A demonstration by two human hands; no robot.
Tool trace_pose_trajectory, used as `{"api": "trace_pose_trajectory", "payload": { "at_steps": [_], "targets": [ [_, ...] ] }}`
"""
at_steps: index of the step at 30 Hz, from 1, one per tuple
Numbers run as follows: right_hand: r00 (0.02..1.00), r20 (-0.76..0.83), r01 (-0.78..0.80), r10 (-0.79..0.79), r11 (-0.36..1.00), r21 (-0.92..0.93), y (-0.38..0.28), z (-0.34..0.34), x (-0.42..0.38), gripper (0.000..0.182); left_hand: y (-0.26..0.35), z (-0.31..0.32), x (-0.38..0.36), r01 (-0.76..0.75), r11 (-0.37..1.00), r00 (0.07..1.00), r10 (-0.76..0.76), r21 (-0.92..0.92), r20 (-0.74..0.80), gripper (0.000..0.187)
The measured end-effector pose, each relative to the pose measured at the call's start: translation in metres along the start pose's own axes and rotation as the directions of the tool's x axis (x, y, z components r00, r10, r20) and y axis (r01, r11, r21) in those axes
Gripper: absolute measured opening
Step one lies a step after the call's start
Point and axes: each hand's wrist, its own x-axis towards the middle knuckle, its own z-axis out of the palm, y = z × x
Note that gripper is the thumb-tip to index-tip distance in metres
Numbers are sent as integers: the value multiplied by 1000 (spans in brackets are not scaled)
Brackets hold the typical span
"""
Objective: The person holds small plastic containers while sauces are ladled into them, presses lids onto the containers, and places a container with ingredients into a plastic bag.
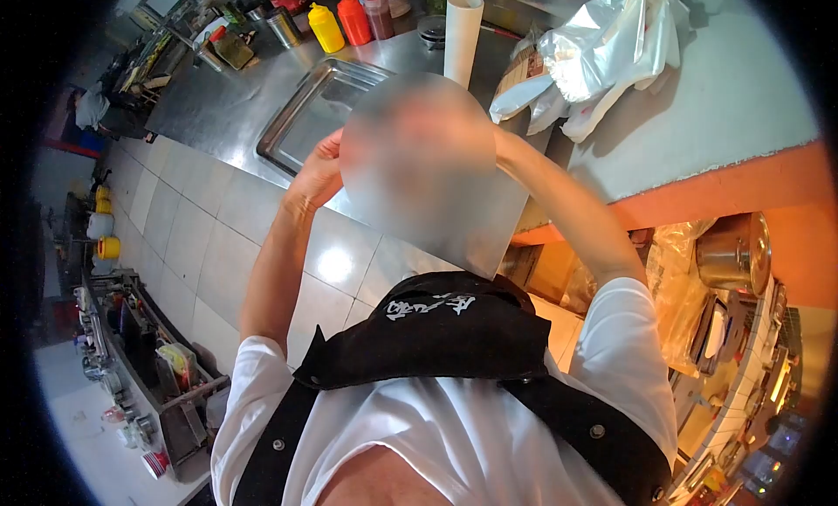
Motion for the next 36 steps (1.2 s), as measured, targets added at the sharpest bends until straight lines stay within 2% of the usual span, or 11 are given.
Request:
{"api": "trace_pose_trajectory", "payload": {
  "at_steps": [5,9,13,17,21,24,28,29,31,34,36],
  "targets": [
    [996,-25,80,-87,975,-206,12,17,-13,25,-14,25,5,19,999,996,-22,29,85,51],
    [976,-150,102,-158,939,-328,64,40,-14,31,-49,42,22,-285,774,958,229,565,170,50],
    [977,-212,-29,-19,975,-221,-58,23,-7,38,-75,25,35,2,876,1000,-17,482,27,24],
    [990,-124,-35,-68,735,-677,-2,20,-23,33,-57,51,26,-192,893,972,229,406,-45,20],
    [942,-292,-304,163,785,-541,0,35,-26,21,-49,47,26,-39,982,989,64,186,-134,17],
    [944,-254,-24,-208,727,-686,-13,41,-33,10,-52,29,30,61,994,988,-47,88,-150,12],
    [933,-331,89,-139,983,-164,28,42,-31,10,-38,47,25,152,951,972,-95,268,-215,9],
    [941,-339,25,-21,1000,6,32,38,-23,11,-40,52,24,3,804,971,140,595,-194,5],
    [973,-182,-100,145,967,234,58,32,-18,14,-43,61,20,-180,157,867,492,971,81,5],
    [958,93,-287,273,933,216,90,35,-21,13,-47,69,22,-160,-253,676,677,954,293,10],
    [858,140,-490,494,706,511,81,30,-20,10,-60,64,29,-107,-208,612,757,972,230,10]
  ]
}}
